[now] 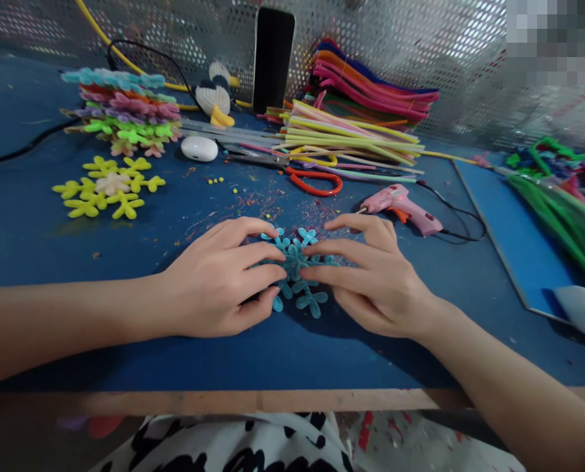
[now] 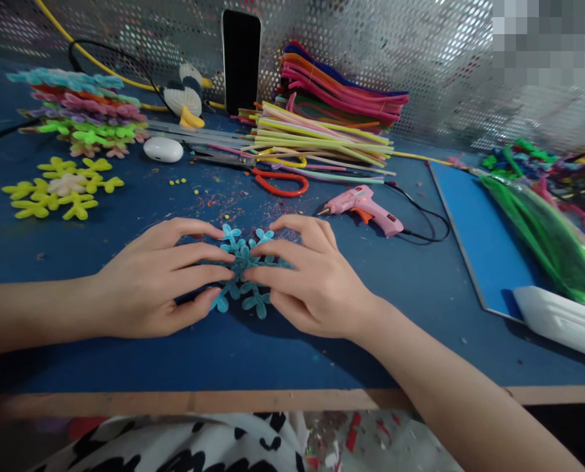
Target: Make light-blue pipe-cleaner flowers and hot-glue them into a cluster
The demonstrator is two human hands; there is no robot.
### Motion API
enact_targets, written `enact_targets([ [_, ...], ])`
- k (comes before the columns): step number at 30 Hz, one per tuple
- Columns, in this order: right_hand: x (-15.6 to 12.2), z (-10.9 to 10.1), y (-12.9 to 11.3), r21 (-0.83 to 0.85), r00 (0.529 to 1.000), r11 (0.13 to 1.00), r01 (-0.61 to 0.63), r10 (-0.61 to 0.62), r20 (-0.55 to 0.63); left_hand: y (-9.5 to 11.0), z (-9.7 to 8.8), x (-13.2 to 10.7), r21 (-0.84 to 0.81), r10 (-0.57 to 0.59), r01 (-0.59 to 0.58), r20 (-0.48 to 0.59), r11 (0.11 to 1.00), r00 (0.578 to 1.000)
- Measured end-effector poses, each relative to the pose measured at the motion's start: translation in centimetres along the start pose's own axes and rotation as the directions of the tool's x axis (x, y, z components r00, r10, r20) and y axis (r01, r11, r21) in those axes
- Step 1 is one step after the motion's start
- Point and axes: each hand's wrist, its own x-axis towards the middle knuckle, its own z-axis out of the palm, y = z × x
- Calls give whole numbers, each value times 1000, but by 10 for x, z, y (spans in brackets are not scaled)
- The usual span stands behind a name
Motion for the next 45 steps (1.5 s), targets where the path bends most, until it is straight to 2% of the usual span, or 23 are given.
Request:
enact_targets([
  [4,8,2,-4,-4,975,982,-190,188,-118,0,-4,1,33,-58,60,-67,998,996],
  [8,13,8,-8,-20,959,961,-275,273,-76,-1,-5,4,90,-150,160,-115,983,982],
  [14,13,15,-8,-3,957,957,-290,290,18,-5,-1,4,74,-179,184,-69,980,981],
  [21,14,16,-10,9,957,957,-289,289,11,-6,2,5,66,-187,191,-66,979,980],
  [28,11,5,-3,-88,968,969,-231,219,-124,-5,0,5,98,-163,172,-91,980,982],
  [37,8,10,-1,-75,962,960,-271,270,-25,-4,1,7,96,-183,187,-52,978,982],
  [45,12,6,-3,-40,967,966,-254,253,-20,-4,3,8,91,-186,190,-50,977,981],
])
